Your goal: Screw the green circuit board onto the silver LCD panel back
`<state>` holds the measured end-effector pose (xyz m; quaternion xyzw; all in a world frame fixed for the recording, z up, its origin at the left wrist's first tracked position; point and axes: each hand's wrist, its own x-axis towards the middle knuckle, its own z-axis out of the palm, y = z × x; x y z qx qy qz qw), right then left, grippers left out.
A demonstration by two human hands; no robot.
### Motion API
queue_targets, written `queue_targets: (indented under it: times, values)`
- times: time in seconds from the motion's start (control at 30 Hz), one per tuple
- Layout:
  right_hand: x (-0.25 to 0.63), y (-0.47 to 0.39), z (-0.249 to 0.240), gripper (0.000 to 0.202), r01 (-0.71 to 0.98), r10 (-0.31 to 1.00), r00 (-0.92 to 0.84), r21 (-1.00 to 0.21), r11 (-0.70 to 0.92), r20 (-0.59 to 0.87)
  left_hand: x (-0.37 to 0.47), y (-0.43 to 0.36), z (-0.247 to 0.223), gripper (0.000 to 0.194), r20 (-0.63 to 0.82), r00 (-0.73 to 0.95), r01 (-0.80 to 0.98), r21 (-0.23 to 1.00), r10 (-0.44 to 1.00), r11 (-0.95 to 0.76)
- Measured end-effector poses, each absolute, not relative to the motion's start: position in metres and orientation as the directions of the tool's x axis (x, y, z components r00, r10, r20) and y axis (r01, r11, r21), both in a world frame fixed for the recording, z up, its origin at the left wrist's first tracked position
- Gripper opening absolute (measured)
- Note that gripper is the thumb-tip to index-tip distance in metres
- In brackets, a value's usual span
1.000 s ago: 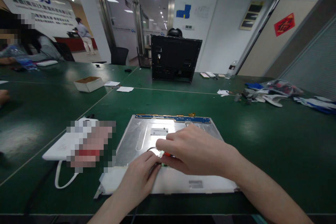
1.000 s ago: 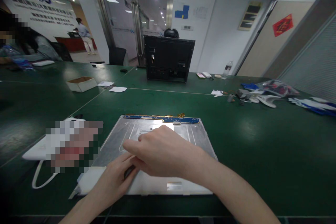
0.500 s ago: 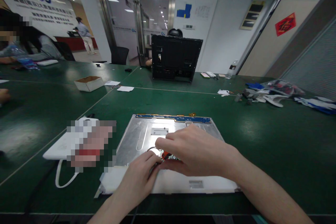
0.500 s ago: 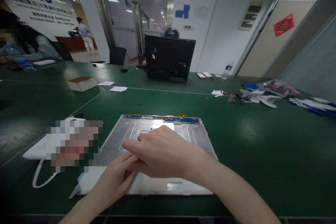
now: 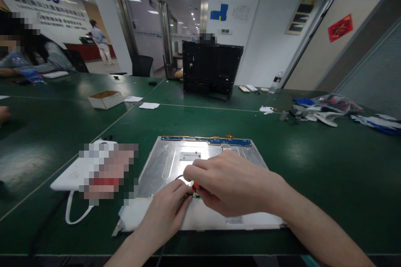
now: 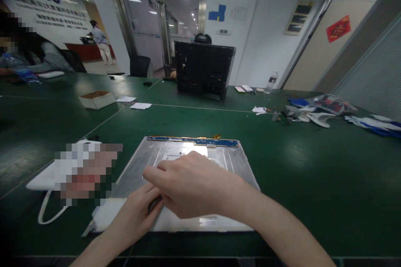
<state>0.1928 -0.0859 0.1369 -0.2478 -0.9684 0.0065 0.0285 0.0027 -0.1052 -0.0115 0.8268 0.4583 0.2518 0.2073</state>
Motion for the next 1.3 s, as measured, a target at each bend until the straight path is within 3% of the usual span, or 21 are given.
queue_targets:
  times: [0.33,0.67,1.07,1.3]
  values:
    - [0.1939,-0.0833,0.1358,0.018,0.495,0.494,-0.867,-0.006,0.869,0.068,0.0027,-0.1052,-0.0142,0.014,0.271,0.449,0.643,0.564,0.852,-0.518]
    - [0.1932,-0.0849,0.1357,0.009,0.489,0.488,-0.869,-0.009,0.872,0.086,0.0026,-0.1058,-0.0119,0.016,0.257,0.451,0.650,0.563,0.855,-0.511]
    - [0.1941,-0.0829,0.1349,0.018,0.482,0.482,-0.874,-0.018,0.876,0.069,0.0029,-0.1062,-0.0123,0.014,0.274,0.449,0.646,0.559,0.851,-0.521]
    - [0.1933,-0.0839,0.1358,0.009,0.491,0.490,-0.869,-0.006,0.871,0.077,0.0044,-0.1051,-0.0098,0.015,0.295,0.442,0.646,0.551,0.847,-0.528]
